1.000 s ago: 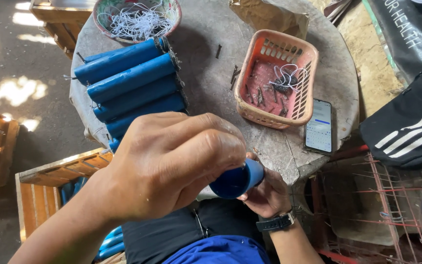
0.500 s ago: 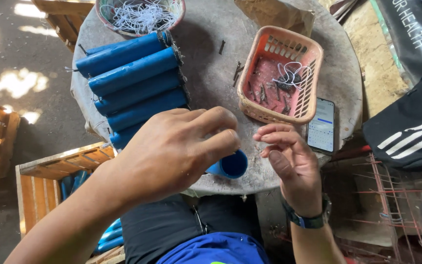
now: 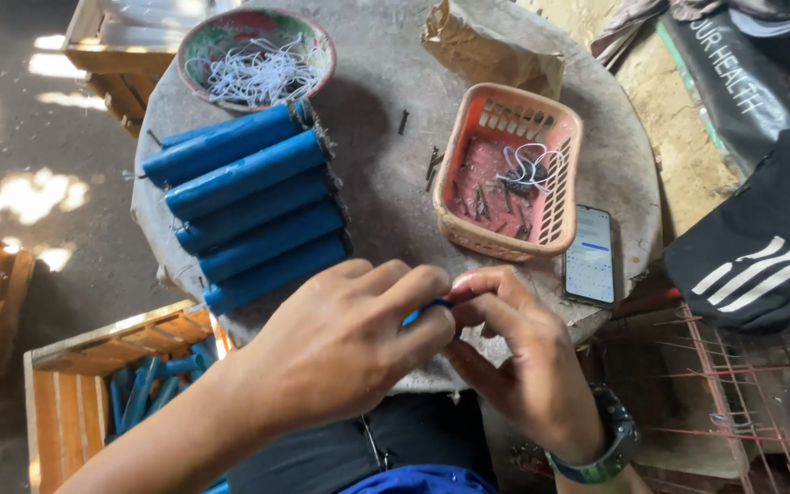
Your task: Inserting candle wicks into blue cylindrical molds and securing the metal bases.
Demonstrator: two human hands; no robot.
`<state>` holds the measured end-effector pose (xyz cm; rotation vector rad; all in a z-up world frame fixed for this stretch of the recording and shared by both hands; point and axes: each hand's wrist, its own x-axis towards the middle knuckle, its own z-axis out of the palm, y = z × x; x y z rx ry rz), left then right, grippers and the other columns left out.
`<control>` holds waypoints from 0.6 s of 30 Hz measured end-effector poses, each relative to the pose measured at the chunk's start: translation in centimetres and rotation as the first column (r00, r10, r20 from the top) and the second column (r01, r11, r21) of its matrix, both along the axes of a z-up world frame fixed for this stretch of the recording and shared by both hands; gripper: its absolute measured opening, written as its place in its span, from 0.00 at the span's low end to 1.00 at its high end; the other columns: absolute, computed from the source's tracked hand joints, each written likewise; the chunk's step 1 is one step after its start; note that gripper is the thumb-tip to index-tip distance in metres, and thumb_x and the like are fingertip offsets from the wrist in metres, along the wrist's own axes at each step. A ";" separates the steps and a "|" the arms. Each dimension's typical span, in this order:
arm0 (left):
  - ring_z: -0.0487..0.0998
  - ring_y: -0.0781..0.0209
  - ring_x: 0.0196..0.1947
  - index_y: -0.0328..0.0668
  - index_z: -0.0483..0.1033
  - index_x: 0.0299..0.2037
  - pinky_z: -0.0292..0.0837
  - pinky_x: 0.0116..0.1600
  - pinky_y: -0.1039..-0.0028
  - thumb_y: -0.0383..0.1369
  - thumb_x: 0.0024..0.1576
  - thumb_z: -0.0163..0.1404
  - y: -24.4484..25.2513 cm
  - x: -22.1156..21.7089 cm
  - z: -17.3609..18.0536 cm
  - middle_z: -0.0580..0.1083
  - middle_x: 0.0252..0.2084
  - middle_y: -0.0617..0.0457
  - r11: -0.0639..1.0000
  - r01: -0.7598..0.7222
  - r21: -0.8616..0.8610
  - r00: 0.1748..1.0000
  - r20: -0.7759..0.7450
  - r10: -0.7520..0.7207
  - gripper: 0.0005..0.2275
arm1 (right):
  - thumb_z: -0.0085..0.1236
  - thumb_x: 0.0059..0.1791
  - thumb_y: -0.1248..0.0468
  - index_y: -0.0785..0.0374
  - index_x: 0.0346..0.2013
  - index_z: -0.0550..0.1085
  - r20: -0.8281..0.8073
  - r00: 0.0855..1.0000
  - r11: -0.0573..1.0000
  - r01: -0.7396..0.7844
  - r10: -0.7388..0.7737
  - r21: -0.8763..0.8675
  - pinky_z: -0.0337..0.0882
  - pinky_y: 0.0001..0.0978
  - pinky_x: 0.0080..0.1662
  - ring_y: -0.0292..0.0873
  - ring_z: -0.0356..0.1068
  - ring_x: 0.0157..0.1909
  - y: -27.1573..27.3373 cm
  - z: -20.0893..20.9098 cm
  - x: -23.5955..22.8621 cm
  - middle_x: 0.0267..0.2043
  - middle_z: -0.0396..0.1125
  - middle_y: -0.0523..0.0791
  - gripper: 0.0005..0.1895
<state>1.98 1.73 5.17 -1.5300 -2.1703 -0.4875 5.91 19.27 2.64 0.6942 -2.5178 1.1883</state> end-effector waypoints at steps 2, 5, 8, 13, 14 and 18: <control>0.64 0.56 0.23 0.41 0.62 0.28 0.56 0.24 0.70 0.29 0.53 0.40 0.2 0.0 0.0 0.62 0.33 0.49 1.000 0.016 -0.006 1.000 0.005 -0.016 0.03 | 0.48 0.41 0.66 0.62 0.28 0.67 0.023 1.000 1.000 0.000 0.000 -0.003 0.62 0.25 0.40 0.38 0.62 0.36 0.1 0.0 0.1 0.36 0.60 0.43 0.03; 0.64 0.55 0.23 0.40 0.62 0.29 0.56 0.24 0.69 0.29 0.54 0.39 0.6 -0.3 -0.2 0.63 0.33 0.48 0.998 0.059 0.000 0.997 0.044 -0.059 0.03 | 0.48 0.41 0.64 0.62 0.29 0.66 0.044 0.999 1.000 0.001 -0.001 -0.004 0.62 0.26 0.42 0.39 0.62 0.38 0.6 -0.2 0.1 0.35 0.59 0.43 0.05; 0.64 0.55 0.23 0.40 0.63 0.29 0.56 0.23 0.70 0.28 0.55 0.37 1.0 -0.8 -0.1 0.64 0.35 0.47 0.993 0.117 0.022 0.990 0.074 -0.118 0.04 | 0.48 0.41 0.64 0.61 0.29 0.67 0.081 0.997 1.000 -0.004 0.006 -0.021 0.61 0.27 0.44 0.40 0.62 0.41 1.1 -0.4 0.1 0.37 0.58 0.44 0.05; 0.68 0.55 0.25 0.41 0.66 0.42 0.62 0.26 0.70 0.29 0.55 0.39 1.8 -3.3 0.5 0.66 0.36 0.49 0.982 0.162 0.101 0.967 0.184 -0.179 0.08 | 0.52 0.40 0.62 0.58 0.23 0.69 0.146 0.988 0.982 0.071 -0.046 -0.174 0.60 0.25 0.43 0.38 0.64 0.40 1.9 -1.6 0.0 0.36 0.59 0.43 0.04; 0.68 0.55 0.25 0.41 0.66 0.42 0.62 0.26 0.70 0.29 0.55 0.39 2.0 -4.4 0.6 0.66 0.36 0.49 0.981 0.166 0.097 0.966 0.184 -0.182 0.08 | 0.52 0.40 0.62 0.58 0.23 0.69 0.145 0.988 0.981 0.075 -0.049 -0.179 0.60 0.25 0.43 0.38 0.64 0.40 2.0 -2.0 -0.1 0.36 0.59 0.43 0.04; 0.67 0.55 0.23 0.45 0.65 0.30 0.61 0.27 0.69 0.31 0.51 0.47 3.6 -9.2 -1.1 0.65 0.31 0.53 0.995 -0.062 0.074 0.986 0.161 0.049 0.03 | 0.47 0.42 0.54 0.56 0.22 0.70 0.048 0.996 0.971 0.086 -0.078 -0.221 0.64 0.27 0.42 0.38 0.64 0.37 2.7 -3.2 0.1 0.33 0.59 0.45 0.11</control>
